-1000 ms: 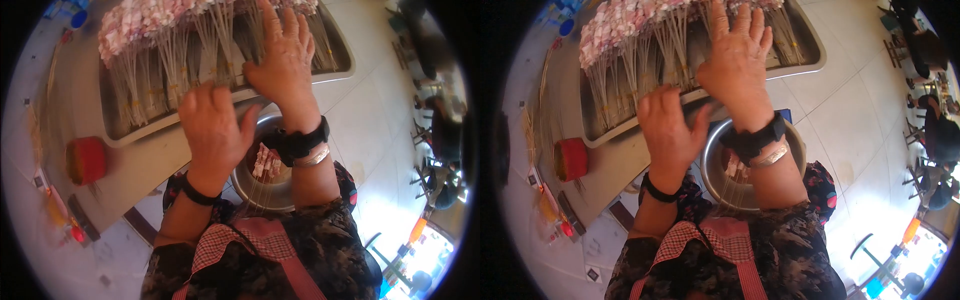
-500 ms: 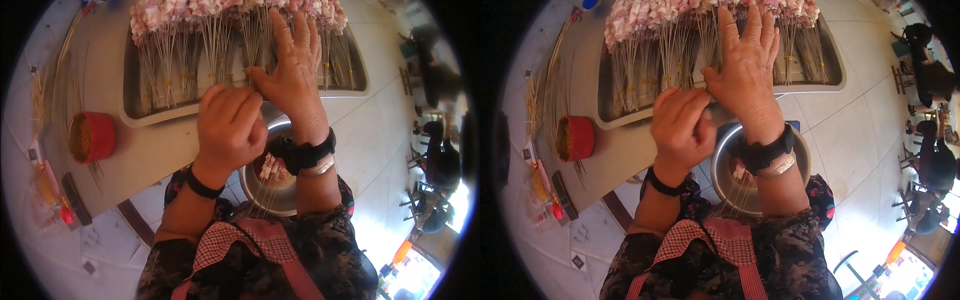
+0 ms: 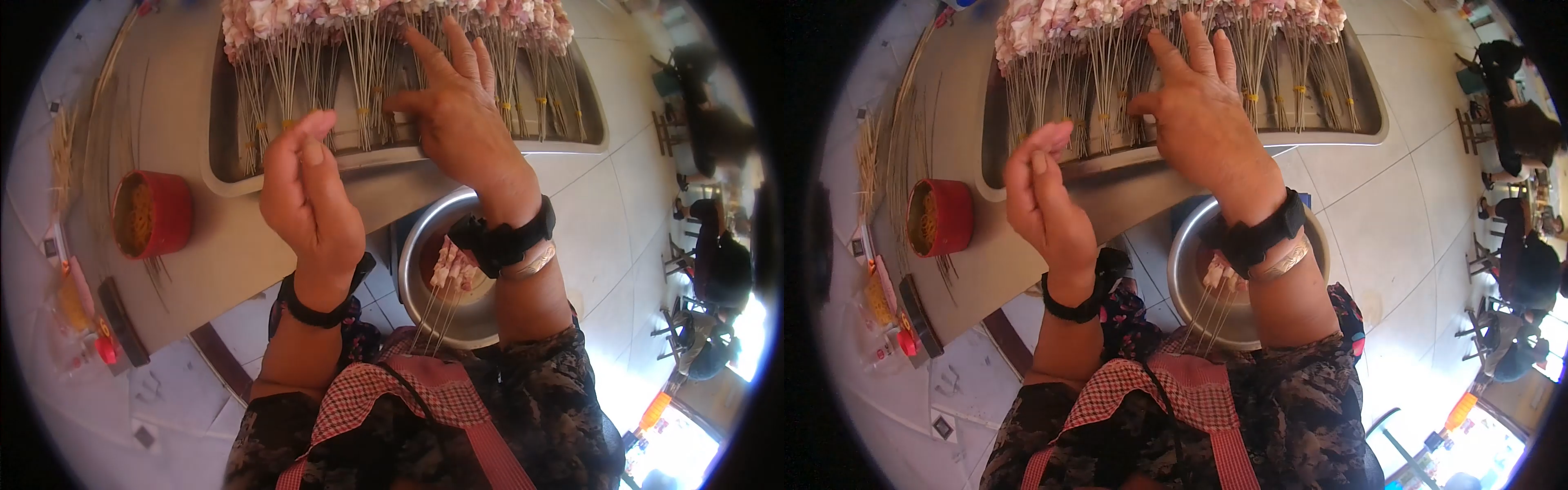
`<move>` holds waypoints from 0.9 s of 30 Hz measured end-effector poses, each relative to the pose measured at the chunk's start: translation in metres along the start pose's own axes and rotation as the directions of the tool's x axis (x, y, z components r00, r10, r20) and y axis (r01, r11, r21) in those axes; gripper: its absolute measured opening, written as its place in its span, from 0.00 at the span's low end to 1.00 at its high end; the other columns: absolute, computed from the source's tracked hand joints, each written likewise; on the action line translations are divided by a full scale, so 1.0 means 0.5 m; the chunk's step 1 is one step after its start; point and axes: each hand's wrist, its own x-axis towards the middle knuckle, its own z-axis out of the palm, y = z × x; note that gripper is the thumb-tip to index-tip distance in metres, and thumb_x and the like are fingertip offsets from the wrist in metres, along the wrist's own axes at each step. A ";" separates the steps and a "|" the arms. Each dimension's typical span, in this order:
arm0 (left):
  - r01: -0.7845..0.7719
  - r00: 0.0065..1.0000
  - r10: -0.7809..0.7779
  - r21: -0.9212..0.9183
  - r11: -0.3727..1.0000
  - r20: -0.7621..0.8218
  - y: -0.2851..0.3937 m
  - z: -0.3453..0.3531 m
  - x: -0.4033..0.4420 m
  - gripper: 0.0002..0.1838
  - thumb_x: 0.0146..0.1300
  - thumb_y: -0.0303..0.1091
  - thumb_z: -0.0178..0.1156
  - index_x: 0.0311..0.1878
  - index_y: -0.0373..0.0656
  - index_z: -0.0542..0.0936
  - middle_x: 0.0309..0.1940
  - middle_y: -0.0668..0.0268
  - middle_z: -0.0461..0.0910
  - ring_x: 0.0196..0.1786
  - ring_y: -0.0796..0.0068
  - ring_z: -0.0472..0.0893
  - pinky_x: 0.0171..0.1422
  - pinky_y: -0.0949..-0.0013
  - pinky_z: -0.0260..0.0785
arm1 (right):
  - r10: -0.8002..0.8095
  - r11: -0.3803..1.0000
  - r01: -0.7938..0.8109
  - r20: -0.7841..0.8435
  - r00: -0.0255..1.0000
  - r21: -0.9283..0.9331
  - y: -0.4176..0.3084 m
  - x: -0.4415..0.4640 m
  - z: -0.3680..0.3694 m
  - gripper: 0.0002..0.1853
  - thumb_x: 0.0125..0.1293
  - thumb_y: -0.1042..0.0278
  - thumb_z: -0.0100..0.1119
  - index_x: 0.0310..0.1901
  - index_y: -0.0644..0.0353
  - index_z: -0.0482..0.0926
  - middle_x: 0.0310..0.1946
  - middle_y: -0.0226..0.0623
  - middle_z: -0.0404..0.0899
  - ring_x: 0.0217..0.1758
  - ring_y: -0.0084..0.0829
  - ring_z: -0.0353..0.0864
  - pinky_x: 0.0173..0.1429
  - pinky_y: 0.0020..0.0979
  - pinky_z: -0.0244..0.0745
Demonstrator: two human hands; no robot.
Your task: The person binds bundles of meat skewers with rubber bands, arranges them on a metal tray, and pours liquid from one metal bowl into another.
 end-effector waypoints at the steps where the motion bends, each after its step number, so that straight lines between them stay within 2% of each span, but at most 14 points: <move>1: -0.046 0.998 0.041 0.122 0.991 0.047 -0.002 -0.002 -0.003 0.12 0.65 0.26 0.49 0.49 0.32 0.73 0.42 0.57 0.78 0.39 0.71 0.76 0.47 0.68 0.67 | 0.008 0.999 -0.008 -0.028 1.000 0.032 -0.003 0.000 0.001 0.15 0.48 0.78 0.57 0.35 0.46 0.85 0.64 0.43 0.62 0.72 0.51 0.48 0.74 0.50 0.40; 2: -0.098 0.992 0.077 0.240 0.966 0.096 -0.005 -0.005 -0.005 0.12 0.64 0.27 0.49 0.49 0.32 0.73 0.41 0.55 0.77 0.40 0.66 0.76 0.47 0.65 0.67 | 0.016 0.998 -0.013 -0.057 0.998 0.064 -0.005 0.000 0.001 0.14 0.47 0.78 0.57 0.31 0.46 0.86 0.64 0.42 0.62 0.72 0.51 0.48 0.74 0.49 0.39; 6: -0.407 0.909 0.278 0.507 0.760 0.312 -0.006 -0.002 -0.012 0.14 0.63 0.27 0.49 0.50 0.32 0.72 0.42 0.51 0.75 0.47 0.54 0.73 0.53 0.57 0.63 | 0.013 0.999 -0.012 -0.031 0.999 0.037 -0.005 -0.003 0.000 0.18 0.49 0.78 0.55 0.39 0.46 0.84 0.64 0.44 0.62 0.72 0.52 0.48 0.74 0.48 0.41; 7: -0.377 0.918 0.234 0.521 0.766 0.320 -0.007 -0.003 -0.019 0.15 0.60 0.27 0.50 0.49 0.31 0.71 0.42 0.50 0.74 0.49 0.50 0.71 0.56 0.54 0.59 | 0.013 0.999 -0.011 -0.042 0.999 0.033 -0.002 -0.002 0.001 0.19 0.49 0.78 0.55 0.41 0.45 0.84 0.64 0.44 0.61 0.72 0.52 0.48 0.74 0.48 0.41; 10: -0.433 0.894 0.253 0.562 0.705 0.371 0.001 -0.003 -0.027 0.14 0.58 0.26 0.52 0.47 0.32 0.72 0.41 0.49 0.74 0.48 0.49 0.71 0.56 0.52 0.60 | -0.024 0.999 0.026 -0.058 0.998 0.035 -0.004 -0.001 0.003 0.21 0.50 0.78 0.53 0.44 0.45 0.82 0.64 0.45 0.61 0.71 0.53 0.49 0.73 0.49 0.42; 11: -0.434 0.895 0.267 0.557 0.708 0.358 0.001 0.001 -0.030 0.14 0.54 0.26 0.53 0.45 0.32 0.72 0.39 0.49 0.74 0.48 0.49 0.71 0.56 0.50 0.59 | -0.041 0.998 0.044 -0.061 0.997 0.038 -0.006 -0.003 0.002 0.21 0.50 0.78 0.53 0.45 0.45 0.81 0.64 0.45 0.61 0.71 0.54 0.49 0.73 0.50 0.42; 15: -0.473 0.872 0.272 0.554 0.685 0.408 0.008 -0.003 -0.033 0.16 0.50 0.26 0.55 0.44 0.32 0.71 0.39 0.50 0.73 0.49 0.50 0.71 0.58 0.51 0.58 | -0.059 0.998 0.059 -0.015 0.998 0.034 -0.002 -0.004 0.004 0.20 0.52 0.77 0.52 0.46 0.47 0.81 0.64 0.48 0.60 0.70 0.57 0.48 0.72 0.53 0.41; 18: -0.452 0.870 0.210 0.555 0.699 0.445 0.019 -0.009 -0.032 0.18 0.53 0.27 0.56 0.48 0.34 0.70 0.43 0.51 0.73 0.50 0.51 0.71 0.59 0.52 0.57 | -0.044 0.990 0.046 -0.018 0.999 0.135 -0.009 -0.008 -0.002 0.18 0.55 0.74 0.51 0.47 0.48 0.80 0.65 0.50 0.59 0.70 0.58 0.48 0.72 0.52 0.41; 19: -0.445 0.865 0.189 0.535 0.718 0.465 0.024 -0.010 -0.031 0.19 0.53 0.29 0.56 0.49 0.35 0.70 0.45 0.52 0.73 0.52 0.52 0.70 0.61 0.51 0.55 | -0.018 0.983 0.020 -0.013 1.000 0.180 -0.012 -0.009 0.000 0.17 0.59 0.70 0.49 0.50 0.48 0.79 0.66 0.53 0.57 0.71 0.59 0.45 0.71 0.52 0.41; 22: -0.441 0.863 0.154 0.571 0.693 0.481 0.028 -0.006 -0.037 0.20 0.54 0.31 0.55 0.50 0.35 0.69 0.47 0.53 0.73 0.54 0.53 0.70 0.63 0.50 0.52 | 0.024 0.952 0.006 -0.094 0.995 0.307 -0.027 -0.004 -0.006 0.16 0.63 0.66 0.49 0.51 0.47 0.78 0.67 0.52 0.55 0.72 0.57 0.42 0.71 0.51 0.40; 23: -0.439 0.862 0.137 0.583 0.684 0.488 0.028 -0.006 -0.039 0.21 0.56 0.33 0.53 0.53 0.35 0.68 0.49 0.54 0.73 0.55 0.54 0.69 0.65 0.49 0.50 | 0.004 0.965 0.010 -0.052 0.999 0.264 -0.026 -0.005 -0.007 0.14 0.66 0.61 0.49 0.51 0.46 0.78 0.68 0.52 0.53 0.73 0.56 0.40 0.71 0.51 0.40; 26: -0.446 0.855 0.131 0.582 0.680 0.503 0.022 -0.009 -0.039 0.22 0.56 0.35 0.54 0.53 0.35 0.69 0.50 0.54 0.73 0.56 0.53 0.69 0.65 0.48 0.50 | -0.073 0.993 0.071 0.016 0.997 0.096 -0.020 -0.004 -0.005 0.14 0.66 0.57 0.49 0.49 0.47 0.79 0.68 0.52 0.52 0.73 0.55 0.41 0.72 0.51 0.39; 27: -0.437 0.864 0.123 0.606 0.664 0.489 0.026 -0.011 -0.040 0.22 0.57 0.36 0.54 0.53 0.35 0.70 0.51 0.54 0.73 0.57 0.52 0.68 0.66 0.47 0.48 | -0.068 0.993 0.066 0.021 0.997 0.093 -0.021 -0.005 -0.006 0.14 0.66 0.56 0.49 0.48 0.47 0.79 0.68 0.52 0.53 0.73 0.55 0.41 0.72 0.51 0.39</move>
